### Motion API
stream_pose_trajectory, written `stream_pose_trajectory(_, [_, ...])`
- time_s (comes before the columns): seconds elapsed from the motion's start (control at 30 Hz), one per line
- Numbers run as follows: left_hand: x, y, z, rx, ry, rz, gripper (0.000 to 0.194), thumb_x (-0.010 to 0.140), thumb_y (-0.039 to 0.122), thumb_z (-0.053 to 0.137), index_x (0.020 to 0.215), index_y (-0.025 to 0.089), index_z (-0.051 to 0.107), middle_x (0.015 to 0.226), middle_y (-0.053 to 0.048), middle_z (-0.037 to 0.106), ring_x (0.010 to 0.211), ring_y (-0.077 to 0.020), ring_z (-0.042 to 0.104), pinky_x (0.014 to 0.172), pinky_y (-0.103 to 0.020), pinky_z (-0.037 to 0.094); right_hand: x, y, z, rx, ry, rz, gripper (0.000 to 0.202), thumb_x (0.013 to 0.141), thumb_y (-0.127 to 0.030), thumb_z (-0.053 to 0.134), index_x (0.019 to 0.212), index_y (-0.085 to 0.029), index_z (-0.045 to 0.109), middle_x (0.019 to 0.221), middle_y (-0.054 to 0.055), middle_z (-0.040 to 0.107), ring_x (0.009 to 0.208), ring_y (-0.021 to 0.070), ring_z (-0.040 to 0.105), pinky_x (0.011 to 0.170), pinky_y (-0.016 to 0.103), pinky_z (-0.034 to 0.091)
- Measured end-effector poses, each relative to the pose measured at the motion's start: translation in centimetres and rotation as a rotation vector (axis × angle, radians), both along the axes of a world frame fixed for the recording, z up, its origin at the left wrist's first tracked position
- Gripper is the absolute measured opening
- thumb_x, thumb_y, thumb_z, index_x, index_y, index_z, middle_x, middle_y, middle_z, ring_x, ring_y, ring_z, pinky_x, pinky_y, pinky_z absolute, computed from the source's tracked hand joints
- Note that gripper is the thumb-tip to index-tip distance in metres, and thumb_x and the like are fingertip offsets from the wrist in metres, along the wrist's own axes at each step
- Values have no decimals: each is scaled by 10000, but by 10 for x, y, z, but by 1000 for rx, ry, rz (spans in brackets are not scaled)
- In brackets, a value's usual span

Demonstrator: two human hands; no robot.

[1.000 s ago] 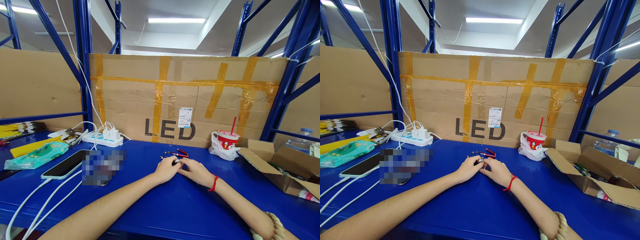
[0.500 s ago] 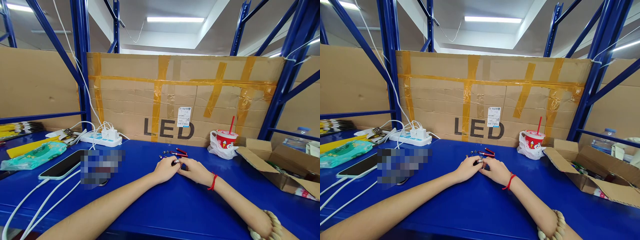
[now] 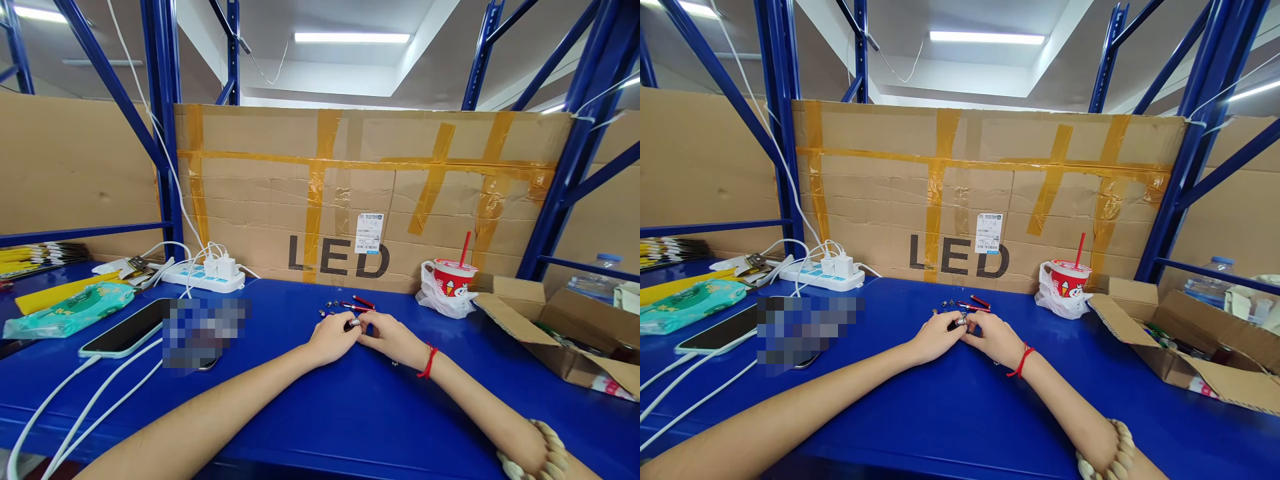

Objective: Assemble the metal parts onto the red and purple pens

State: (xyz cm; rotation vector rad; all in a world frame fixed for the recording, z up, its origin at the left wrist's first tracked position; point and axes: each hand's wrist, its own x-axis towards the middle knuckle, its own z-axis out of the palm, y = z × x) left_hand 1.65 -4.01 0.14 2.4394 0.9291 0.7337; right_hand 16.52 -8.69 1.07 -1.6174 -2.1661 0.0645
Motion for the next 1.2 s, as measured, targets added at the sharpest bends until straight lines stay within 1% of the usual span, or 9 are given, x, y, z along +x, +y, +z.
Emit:
stream_pose_trajectory(0.1, [0,0,0,13,16,20,204,774,320,368,778,206,537,776,12,613,718,-146,545,621,-233,379,3,0,6,-47,152,-12,191,740,-341,491,804,-171,549,771,8,574,498,71,512,487,207,392])
stream_pose_trajectory(0.23, [0,-2,-1,35,12,45,220,786,325,346,757,208,529,728,13,604,677,-142,541,575,-221,358,6,2,10,-52,383,-44,242,688,-350,557,823,-150,566,773,24,600,598,114,595,546,221,452])
stream_pose_trajectory(0.37, [0,-2,0,45,11,80,211,786,312,342,762,216,529,731,12,608,673,-148,544,555,-221,342,6,6,6,-39,548,-23,273,638,-358,611,796,-137,576,795,49,637,670,141,621,635,253,492])
stream_pose_trajectory(0.47, [-1,-2,0,57,0,86,197,785,297,346,757,214,522,743,13,616,695,-156,553,538,-221,327,5,8,2,-53,652,-31,314,641,-386,610,815,-128,571,723,52,646,648,154,630,620,268,510])
stream_pose_trajectory(0.53, [-1,-2,0,63,7,84,191,784,286,346,754,209,519,746,12,619,702,-158,557,533,-222,323,5,9,0,-37,677,-44,326,655,-399,598,832,-126,578,702,54,647,642,162,632,600,271,514])
stream_pose_trajectory(0.63, [-1,-1,-1,61,16,88,194,785,287,346,762,206,520,757,7,624,701,-159,560,537,-224,326,6,10,-1,11,652,-22,292,674,-375,584,845,-139,602,756,55,657,702,165,631,655,283,513])
stream_pose_trajectory(0.83, [-1,-2,0,53,28,96,200,787,291,345,771,208,526,771,2,626,721,-169,565,552,-233,341,8,12,-1,135,499,5,152,682,-281,555,723,-179,659,879,43,653,836,172,600,787,319,479])
stream_pose_trajectory(1.03, [1,-1,-1,46,24,97,195,777,286,355,767,204,532,755,7,619,715,-166,561,561,-233,347,4,11,-2,14,620,-33,212,710,-281,516,836,-165,641,821,45,667,757,164,627,664,278,520])
stream_pose_trajectory(1.2, [0,-1,0,38,8,78,199,774,291,348,766,216,533,759,13,614,727,-160,552,589,-233,358,2,8,1,7,652,-49,287,731,-329,508,934,-149,603,894,70,650,724,162,637,575,237,518])
